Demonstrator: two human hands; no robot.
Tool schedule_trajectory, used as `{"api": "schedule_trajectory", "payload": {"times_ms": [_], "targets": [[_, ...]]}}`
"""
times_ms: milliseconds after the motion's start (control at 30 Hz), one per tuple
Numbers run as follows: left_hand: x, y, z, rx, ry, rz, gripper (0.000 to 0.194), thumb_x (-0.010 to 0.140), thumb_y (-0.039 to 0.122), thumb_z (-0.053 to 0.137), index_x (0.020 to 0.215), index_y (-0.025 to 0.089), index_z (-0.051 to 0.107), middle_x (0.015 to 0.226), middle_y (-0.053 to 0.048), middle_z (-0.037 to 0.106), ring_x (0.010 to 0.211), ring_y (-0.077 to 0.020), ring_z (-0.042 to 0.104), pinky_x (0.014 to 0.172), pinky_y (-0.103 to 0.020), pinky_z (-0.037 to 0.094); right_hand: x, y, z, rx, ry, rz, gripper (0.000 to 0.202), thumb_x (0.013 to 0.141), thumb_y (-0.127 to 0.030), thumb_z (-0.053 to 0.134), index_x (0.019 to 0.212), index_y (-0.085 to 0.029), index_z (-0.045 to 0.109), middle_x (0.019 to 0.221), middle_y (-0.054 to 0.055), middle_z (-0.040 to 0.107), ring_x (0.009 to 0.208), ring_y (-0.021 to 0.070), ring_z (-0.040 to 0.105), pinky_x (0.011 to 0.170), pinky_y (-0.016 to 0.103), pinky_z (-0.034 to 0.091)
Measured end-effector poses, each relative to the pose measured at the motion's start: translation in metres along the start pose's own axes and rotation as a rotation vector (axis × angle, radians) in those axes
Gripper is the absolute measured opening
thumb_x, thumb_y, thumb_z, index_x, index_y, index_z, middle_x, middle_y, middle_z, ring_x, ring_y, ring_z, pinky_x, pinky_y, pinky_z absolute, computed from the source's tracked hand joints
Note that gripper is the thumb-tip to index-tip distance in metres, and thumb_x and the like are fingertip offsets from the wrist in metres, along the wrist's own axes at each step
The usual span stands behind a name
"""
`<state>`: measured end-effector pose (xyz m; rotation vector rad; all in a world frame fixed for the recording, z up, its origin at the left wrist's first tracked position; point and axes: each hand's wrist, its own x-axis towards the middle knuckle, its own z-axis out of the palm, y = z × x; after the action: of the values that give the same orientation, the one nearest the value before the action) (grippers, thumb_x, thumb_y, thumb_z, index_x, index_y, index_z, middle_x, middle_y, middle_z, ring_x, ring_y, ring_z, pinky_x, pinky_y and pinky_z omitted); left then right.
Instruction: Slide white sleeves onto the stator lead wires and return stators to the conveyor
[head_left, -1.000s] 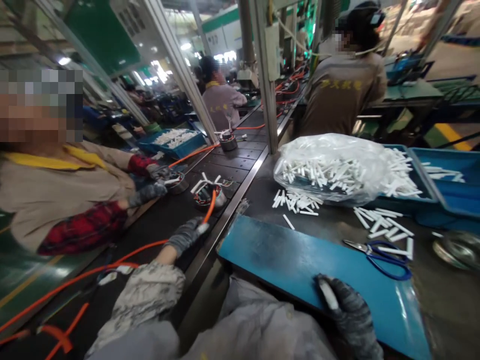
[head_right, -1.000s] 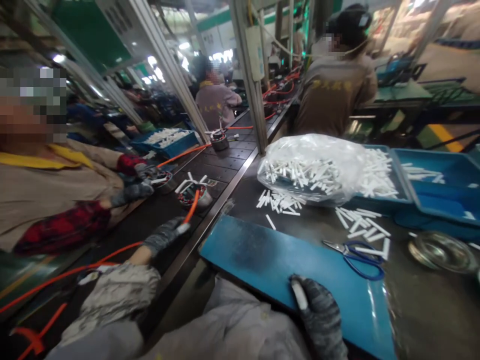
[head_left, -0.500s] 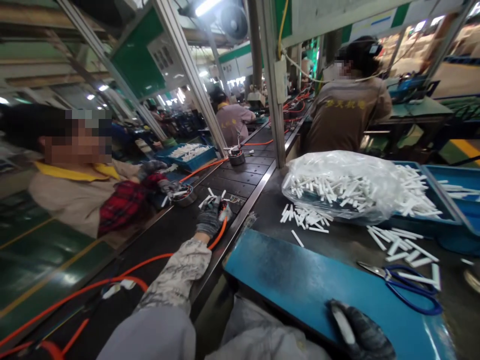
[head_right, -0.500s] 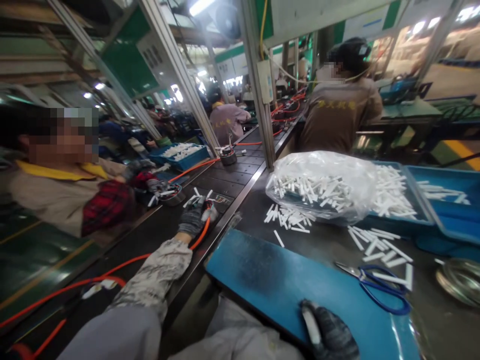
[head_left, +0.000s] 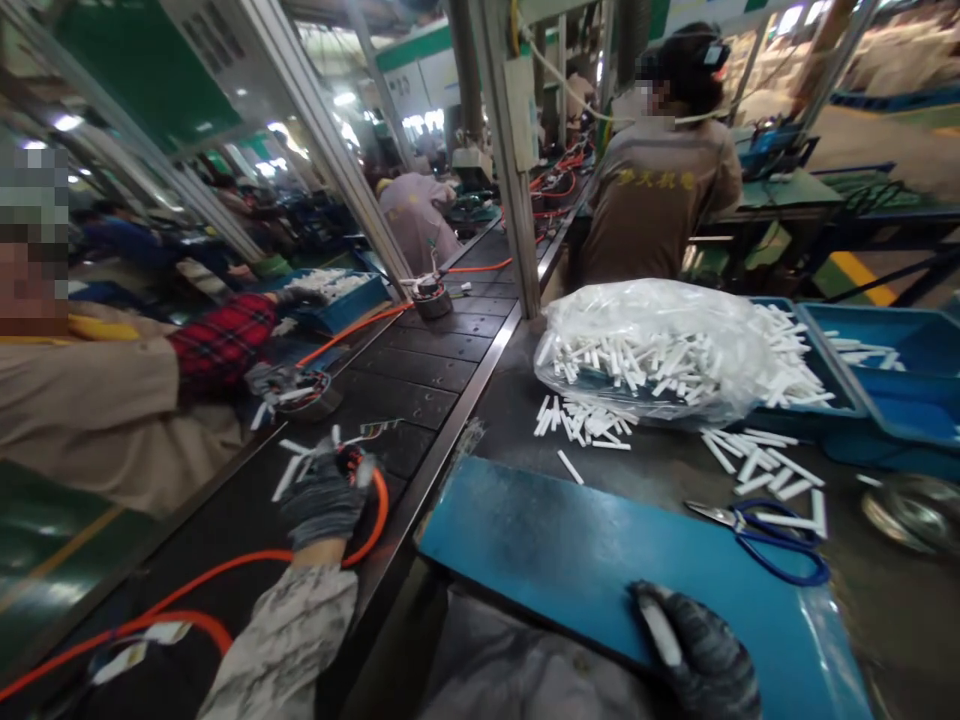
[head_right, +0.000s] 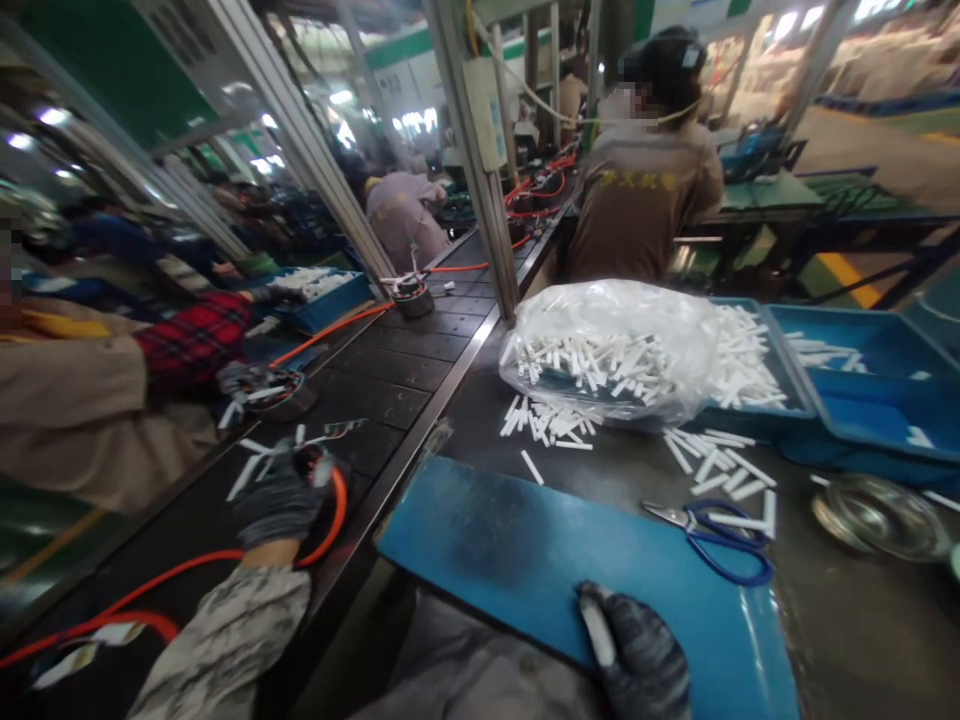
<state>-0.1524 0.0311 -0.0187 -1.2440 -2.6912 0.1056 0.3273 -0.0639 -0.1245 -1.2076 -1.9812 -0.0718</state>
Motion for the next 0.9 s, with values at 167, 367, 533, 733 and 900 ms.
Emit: {"api": "schedule_trajectory", "payload": {"times_ms": [167,367,533,733,900], "targets": [[0.046,-0.005,-0.008,-0.023,-0.006,-0.113,0.076,0.098,0.058,0.032,0.144,-0.001,0.047,0.125,-0.033,0.066,0.115,-0.0476,0.066,0.09,-0.061,0.05,0.008,-0.011,-0.001,-0.218,0.041,-0.161,0.041,0.1,-0.007,0.042,0.102,-0.025,0.079,0.095,0.001,0.08,0.079,0.0161,0.075,0.072,0.025,0.061],[0.033,0.061,-0.03,-0.165,0.333,0.309,0.057,0.097,0.046,0.044,0.136,0.007,0.06,0.138,-0.027,0.061,0.134,-0.0428,0.053,0.11,-0.063,0.042,-0.003,-0.012,0.005,-0.235,0.057,-0.105,0.041,0.101,-0.01,0.042,0.106,-0.029,0.077,0.097,-0.001,0.08,0.08,0.0152,0.076,0.073,0.024,0.062],[-0.012,0.138,0.011,-0.508,0.101,0.794,0.046,0.095,0.044,0.058,0.136,0.024,0.063,0.111,-0.007,0.076,0.097,-0.0223,0.073,0.089,-0.033,0.058,-0.004,-0.012,0.005,-0.218,0.054,-0.094,0.038,0.104,-0.013,0.042,0.108,-0.027,0.077,0.1,0.0,0.08,0.084,0.0152,0.076,0.076,0.024,0.062],[-0.029,0.166,0.062,-0.508,0.049,0.887,0.031,0.093,0.03,0.064,0.122,0.022,0.072,0.118,-0.009,0.076,0.118,-0.0284,0.068,0.114,-0.047,0.049,0.001,-0.01,0.004,-0.256,0.052,-0.133,0.039,0.103,-0.011,0.041,0.106,-0.026,0.077,0.096,0.0,0.08,0.081,0.0141,0.075,0.076,0.022,0.059],[-0.033,0.165,0.065,-0.518,-0.002,0.93,0.028,0.101,0.032,0.057,0.121,0.02,0.072,0.125,-0.011,0.072,0.123,-0.025,0.065,0.118,-0.047,0.045,-0.016,0.006,0.013,-0.173,-0.023,-0.095,0.029,0.101,-0.017,0.05,0.11,-0.024,0.077,0.101,0.002,0.08,0.085,0.0179,0.076,0.081,0.025,0.061]]}}
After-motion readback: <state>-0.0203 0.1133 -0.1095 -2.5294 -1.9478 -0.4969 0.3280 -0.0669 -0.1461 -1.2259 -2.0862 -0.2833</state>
